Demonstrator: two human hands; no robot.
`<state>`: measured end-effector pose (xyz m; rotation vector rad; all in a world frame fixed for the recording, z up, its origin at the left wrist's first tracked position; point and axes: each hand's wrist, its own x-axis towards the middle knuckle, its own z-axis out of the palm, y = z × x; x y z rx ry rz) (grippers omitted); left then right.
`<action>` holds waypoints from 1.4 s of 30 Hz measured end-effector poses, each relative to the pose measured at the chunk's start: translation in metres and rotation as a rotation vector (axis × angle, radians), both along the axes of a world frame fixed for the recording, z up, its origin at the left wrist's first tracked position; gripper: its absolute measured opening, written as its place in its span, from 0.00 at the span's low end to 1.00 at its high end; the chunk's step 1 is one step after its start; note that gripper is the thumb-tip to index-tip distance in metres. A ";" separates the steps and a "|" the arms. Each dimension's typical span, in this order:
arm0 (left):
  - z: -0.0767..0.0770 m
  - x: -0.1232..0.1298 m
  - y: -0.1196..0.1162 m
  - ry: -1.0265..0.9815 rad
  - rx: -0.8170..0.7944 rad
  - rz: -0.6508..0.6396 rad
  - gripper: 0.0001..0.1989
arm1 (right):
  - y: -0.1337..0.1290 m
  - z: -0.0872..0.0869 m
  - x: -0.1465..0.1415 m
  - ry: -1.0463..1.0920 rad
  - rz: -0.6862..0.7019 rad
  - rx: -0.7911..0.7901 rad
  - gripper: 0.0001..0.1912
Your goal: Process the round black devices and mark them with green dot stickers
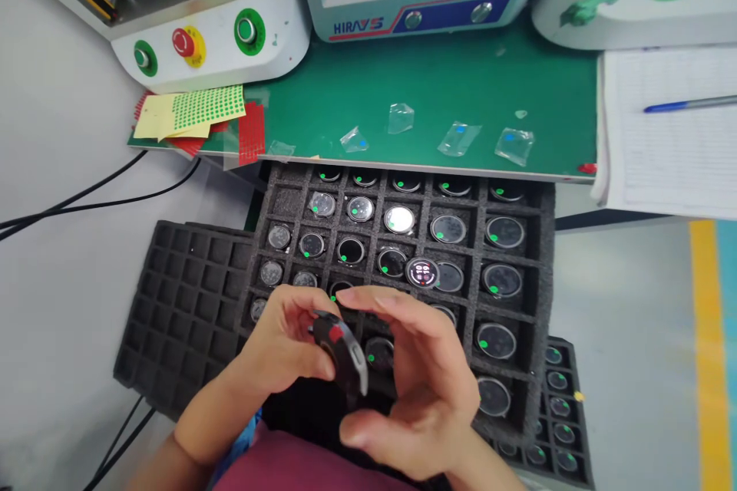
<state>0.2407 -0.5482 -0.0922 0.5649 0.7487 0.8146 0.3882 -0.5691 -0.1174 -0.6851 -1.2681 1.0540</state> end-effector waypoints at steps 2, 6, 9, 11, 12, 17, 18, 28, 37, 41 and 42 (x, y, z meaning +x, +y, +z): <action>-0.003 0.000 0.000 -0.227 -0.156 -0.040 0.18 | 0.002 0.003 -0.002 -0.017 0.032 0.074 0.37; -0.011 0.001 -0.004 -0.363 -0.218 -0.068 0.18 | 0.003 0.004 -0.006 -0.032 0.047 0.063 0.37; -0.014 0.001 -0.007 -0.368 -0.223 -0.079 0.19 | 0.002 0.004 -0.008 -0.003 0.035 0.049 0.38; -0.013 0.001 -0.008 -0.361 -0.222 -0.083 0.19 | 0.002 0.003 -0.010 0.018 0.031 0.057 0.40; -0.013 0.001 -0.008 -0.359 -0.220 -0.086 0.20 | 0.002 0.004 -0.010 0.018 0.025 0.058 0.41; -0.011 0.003 -0.006 -0.379 -0.244 -0.064 0.19 | 0.004 0.007 -0.013 -0.024 -0.044 0.086 0.44; -0.011 0.004 -0.006 -0.382 -0.259 -0.058 0.19 | 0.004 0.007 -0.013 -0.022 -0.042 0.069 0.44; -0.014 0.007 -0.008 -0.410 -0.355 -0.038 0.23 | 0.004 0.005 -0.007 0.019 0.039 -0.069 0.42; -0.005 0.017 -0.014 -0.454 -0.086 0.072 0.22 | -0.002 -0.006 -0.020 0.059 -0.014 -0.048 0.41; -0.005 0.015 -0.012 -0.472 -0.208 0.123 0.20 | -0.006 -0.008 -0.031 0.083 -0.074 -0.068 0.44; -0.005 0.015 -0.011 -0.480 -0.229 0.128 0.20 | -0.007 -0.009 -0.033 0.071 -0.092 -0.077 0.44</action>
